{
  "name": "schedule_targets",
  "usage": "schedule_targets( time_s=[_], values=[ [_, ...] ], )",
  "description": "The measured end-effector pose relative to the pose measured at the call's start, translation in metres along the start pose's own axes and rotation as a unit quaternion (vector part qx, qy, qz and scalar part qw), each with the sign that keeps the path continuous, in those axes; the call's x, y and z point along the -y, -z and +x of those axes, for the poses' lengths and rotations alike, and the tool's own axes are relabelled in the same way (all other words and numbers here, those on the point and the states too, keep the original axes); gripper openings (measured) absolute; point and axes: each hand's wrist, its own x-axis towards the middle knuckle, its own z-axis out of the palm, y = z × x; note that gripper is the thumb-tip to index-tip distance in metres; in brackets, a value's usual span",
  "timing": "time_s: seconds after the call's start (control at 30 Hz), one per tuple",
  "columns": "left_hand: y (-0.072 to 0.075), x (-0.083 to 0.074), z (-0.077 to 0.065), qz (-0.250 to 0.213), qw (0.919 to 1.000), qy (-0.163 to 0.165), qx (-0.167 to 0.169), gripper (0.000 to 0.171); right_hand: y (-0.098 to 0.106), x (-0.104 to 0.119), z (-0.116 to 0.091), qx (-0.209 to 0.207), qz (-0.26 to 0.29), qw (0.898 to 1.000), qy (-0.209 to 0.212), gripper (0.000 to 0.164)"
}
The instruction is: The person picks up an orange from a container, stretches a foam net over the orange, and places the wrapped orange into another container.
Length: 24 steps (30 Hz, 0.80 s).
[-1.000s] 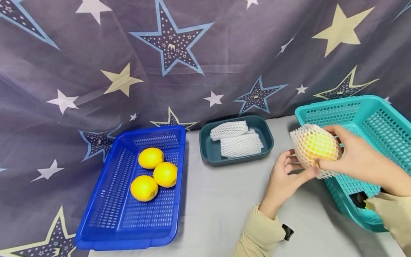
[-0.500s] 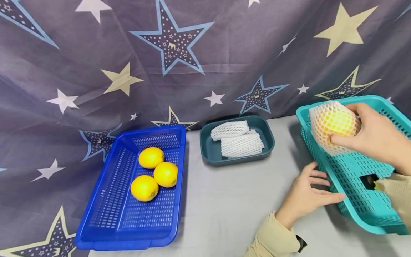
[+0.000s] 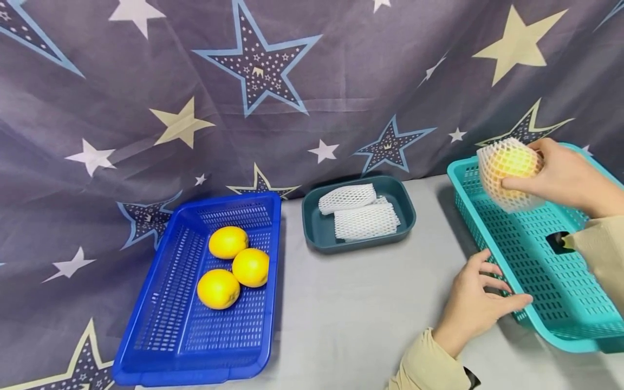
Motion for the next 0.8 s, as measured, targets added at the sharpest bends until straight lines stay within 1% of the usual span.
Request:
schedule_targets(
  time_s=[0.13,0.27,0.4,0.6,0.8],
  values=[
    [0.001,-0.001,-0.001,-0.001,1.0000,-0.001,-0.003,0.080,-0.007,-0.011,0.011,0.038,-0.004,0.999,-0.009,0.090],
    [0.002,-0.001,-0.001,-0.005,1.0000,0.005,0.000,0.079,-0.016,-0.024,0.018,0.088,-0.009,0.996,-0.021,0.097],
    [0.001,-0.001,-0.001,-0.008,0.9999,0.012,0.002,0.079,-0.028,-0.035,0.022,0.125,-0.013,0.992,-0.029,0.097],
    [0.001,0.001,0.000,-0.008,0.9999,0.009,0.004,0.079,-0.044,-0.046,0.028,0.168,-0.008,0.985,-0.023,0.099],
    [0.002,0.001,0.000,-0.006,0.9999,0.011,0.008,0.079,-0.057,-0.051,0.029,0.187,-0.015,0.982,-0.032,0.100]
  ],
)
